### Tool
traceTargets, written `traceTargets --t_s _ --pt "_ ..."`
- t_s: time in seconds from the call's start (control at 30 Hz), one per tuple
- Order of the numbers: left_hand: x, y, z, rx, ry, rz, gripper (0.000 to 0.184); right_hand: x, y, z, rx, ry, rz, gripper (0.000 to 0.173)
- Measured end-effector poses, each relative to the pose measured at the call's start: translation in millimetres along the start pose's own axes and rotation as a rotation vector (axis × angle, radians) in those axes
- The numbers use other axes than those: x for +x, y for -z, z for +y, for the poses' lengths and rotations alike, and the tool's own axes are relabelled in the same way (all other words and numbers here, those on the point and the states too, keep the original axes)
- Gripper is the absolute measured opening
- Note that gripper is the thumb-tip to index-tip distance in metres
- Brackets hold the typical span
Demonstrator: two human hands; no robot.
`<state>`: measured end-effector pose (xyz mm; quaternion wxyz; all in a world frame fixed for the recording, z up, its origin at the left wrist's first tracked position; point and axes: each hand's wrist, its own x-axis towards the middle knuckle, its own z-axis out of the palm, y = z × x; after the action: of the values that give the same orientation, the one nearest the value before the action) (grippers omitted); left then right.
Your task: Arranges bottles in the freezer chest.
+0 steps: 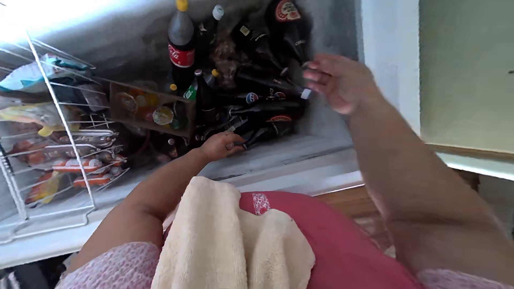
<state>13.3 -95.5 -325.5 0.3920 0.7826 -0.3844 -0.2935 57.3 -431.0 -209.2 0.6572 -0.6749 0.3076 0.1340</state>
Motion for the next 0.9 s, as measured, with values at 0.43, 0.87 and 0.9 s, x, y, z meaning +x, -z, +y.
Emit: traceTargets --t_s 0.43,0.87,0.9 --pt "2 -32 -23 0.070 0.097 -0.401 0.033 -249 98 66 -0.360 0.030 0.440 0.038" --pt "-3 -18 -6 0.047 0.339 -0.424 0.038 -303 69 103 -0.611 -0.110 0.430 0.035" --pt "-3 -15 -4 0.063 0.348 -0.444 0.038 -289 60 93 -0.663 -0.052 0.385 0.033"
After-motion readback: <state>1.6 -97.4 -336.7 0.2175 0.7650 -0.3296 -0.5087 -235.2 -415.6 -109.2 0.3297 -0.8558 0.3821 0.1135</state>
